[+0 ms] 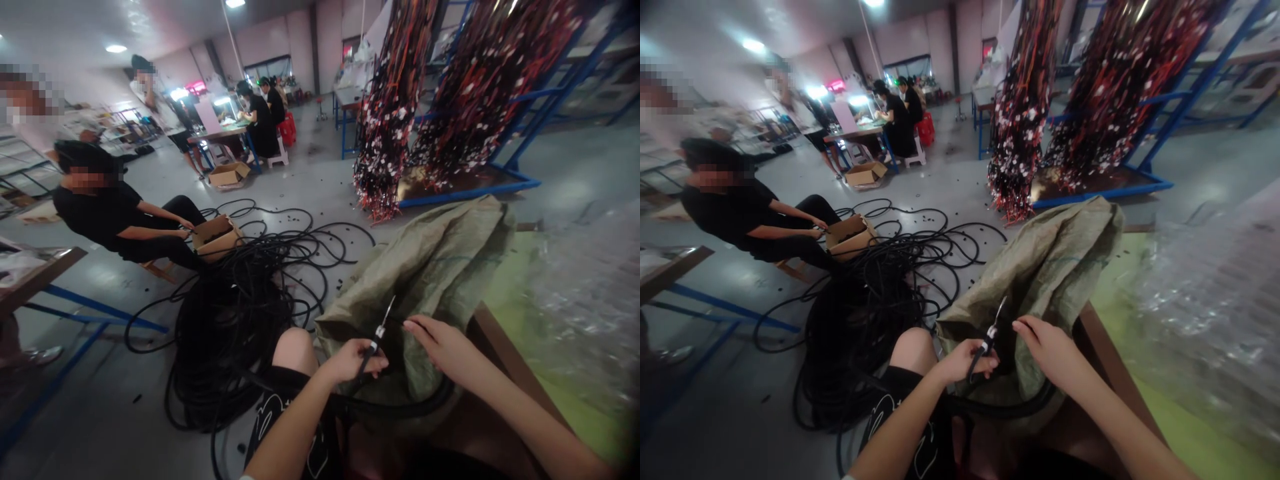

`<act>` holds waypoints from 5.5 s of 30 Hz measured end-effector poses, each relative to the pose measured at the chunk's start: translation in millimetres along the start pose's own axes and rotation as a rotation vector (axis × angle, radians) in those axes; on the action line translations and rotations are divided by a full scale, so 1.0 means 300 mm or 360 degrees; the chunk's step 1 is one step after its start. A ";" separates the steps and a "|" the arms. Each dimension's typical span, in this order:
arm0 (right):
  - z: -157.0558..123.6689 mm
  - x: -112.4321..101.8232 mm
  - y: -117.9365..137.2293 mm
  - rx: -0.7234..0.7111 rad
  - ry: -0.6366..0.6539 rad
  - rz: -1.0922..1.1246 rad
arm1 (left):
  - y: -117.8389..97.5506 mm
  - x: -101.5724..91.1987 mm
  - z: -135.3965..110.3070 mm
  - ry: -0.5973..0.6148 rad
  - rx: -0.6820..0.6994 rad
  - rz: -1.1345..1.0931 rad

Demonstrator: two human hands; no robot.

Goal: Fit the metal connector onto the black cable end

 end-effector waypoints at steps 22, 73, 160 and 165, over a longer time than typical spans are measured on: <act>0.009 0.013 -0.002 -0.0045 -0.0070 -0.0003 | -0.031 -0.004 -0.023 -0.0020 0.0141 0.0274; -0.005 0.021 0.036 0.0009 0.0102 0.0184 | -0.016 0.017 -0.016 -0.0118 0.0425 0.0199; -0.033 -0.051 0.095 -0.0146 -0.0085 -0.0207 | 0.011 0.014 -0.001 -0.0082 0.0163 0.0374; -0.035 -0.067 0.099 -0.0048 -0.0112 -0.0368 | 0.017 0.019 0.005 -0.0173 0.0079 0.0396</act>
Point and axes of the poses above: each hand's wrist, its own z-axis towards the middle knuckle, its own x-axis out of the palm, y = z × x, the point moved 1 cm from there along z, towards the middle knuckle, and after that the axes turned 2 degrees about -z, right-handed, at the moved point
